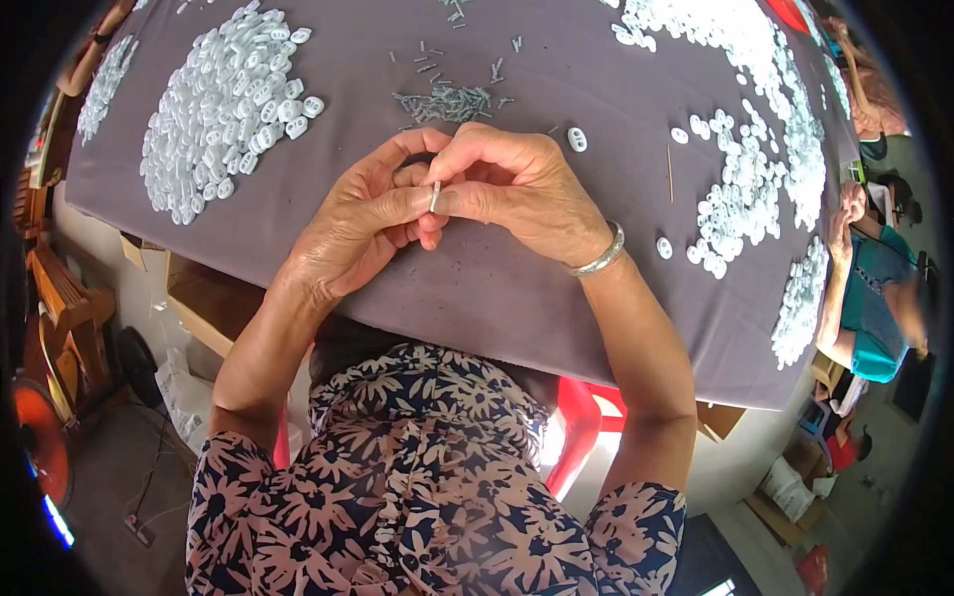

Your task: Assembling small white plastic components by inserting metal springs/clips using a thin metal tool.

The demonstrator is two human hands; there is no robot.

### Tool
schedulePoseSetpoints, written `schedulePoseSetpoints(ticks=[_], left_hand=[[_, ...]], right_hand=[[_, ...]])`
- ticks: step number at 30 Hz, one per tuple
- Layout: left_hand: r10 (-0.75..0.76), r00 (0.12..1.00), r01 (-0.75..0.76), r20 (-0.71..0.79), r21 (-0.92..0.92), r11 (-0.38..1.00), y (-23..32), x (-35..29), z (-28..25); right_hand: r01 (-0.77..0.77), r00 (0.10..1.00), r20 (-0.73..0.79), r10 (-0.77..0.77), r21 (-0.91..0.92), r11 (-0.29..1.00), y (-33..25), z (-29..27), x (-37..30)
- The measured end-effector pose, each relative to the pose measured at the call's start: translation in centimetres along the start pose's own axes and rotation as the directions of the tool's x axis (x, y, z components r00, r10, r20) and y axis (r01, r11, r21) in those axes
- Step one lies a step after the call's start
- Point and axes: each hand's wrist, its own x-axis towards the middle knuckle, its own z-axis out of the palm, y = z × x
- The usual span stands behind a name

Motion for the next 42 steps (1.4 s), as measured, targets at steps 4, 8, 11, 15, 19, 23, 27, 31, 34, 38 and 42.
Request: schedulePoseSetpoints(ticks=[4,8,11,15,19,23,27,31,34,38,42], left_hand=[[0.172,0.977,-0.154,-0.128,0.138,0.978,-0.2,0.0,0.3],[0.392,0.911,-0.312,-0.131,0.403,0.860,-0.3,-0.2,0.2],[0.425,0.900,-0.336,-0.097,0.467,0.818,-0.9,-0.2,-0.3],[0.428,0.898,-0.336,-0.103,0.468,0.817,-0.8,-0.1,-0.1],[0.412,0.902,-0.319,-0.127,0.445,0.837,-0.8,-0.1,-0.1],[0.444,0.889,-0.350,-0.115,0.455,0.819,-0.9,0.0,-0.3],[0.475,0.872,-0.366,-0.122,0.482,0.796,-0.8,-0.1,-0.3],[0.429,0.894,-0.299,-0.134,0.536,0.790,-0.1,-0.3,-0.6],[0.411,0.899,-0.257,-0.151,0.578,0.774,-0.1,-0.3,-0.8],[0.381,0.909,-0.212,-0.168,0.601,0.771,0.0,-0.4,-0.3],[0.378,0.912,-0.206,-0.159,0.619,0.758,-0.2,-0.2,-0.1]], right_hand=[[-0.019,0.985,-0.171,-0.015,-0.195,0.981,0.0,0.0,0.0],[-0.037,0.969,-0.243,-0.054,-0.355,0.934,0.3,-0.1,0.0],[-0.113,0.971,-0.238,0.024,-0.366,0.924,0.2,0.0,-0.2],[-0.076,0.972,-0.235,-0.022,-0.400,0.913,0.6,0.2,-0.2],[-0.017,0.970,-0.226,-0.085,-0.413,0.910,0.5,0.4,-0.1],[-0.032,0.970,-0.234,-0.062,-0.378,0.925,0.8,0.5,-0.2],[0.000,0.980,-0.178,-0.086,-0.432,0.902,-0.2,0.1,-0.2],[0.021,0.839,-0.425,-0.340,-0.599,0.800,-1.5,-3.5,-0.3],[-0.030,0.808,-0.448,-0.382,-0.680,0.733,-1.9,-6.6,-1.1],[-0.136,0.896,-0.341,-0.284,-0.819,0.557,-2.4,-7.6,-1.8],[-0.084,0.955,-0.195,-0.222,-0.900,0.429,-2.6,-6.8,-1.6]])
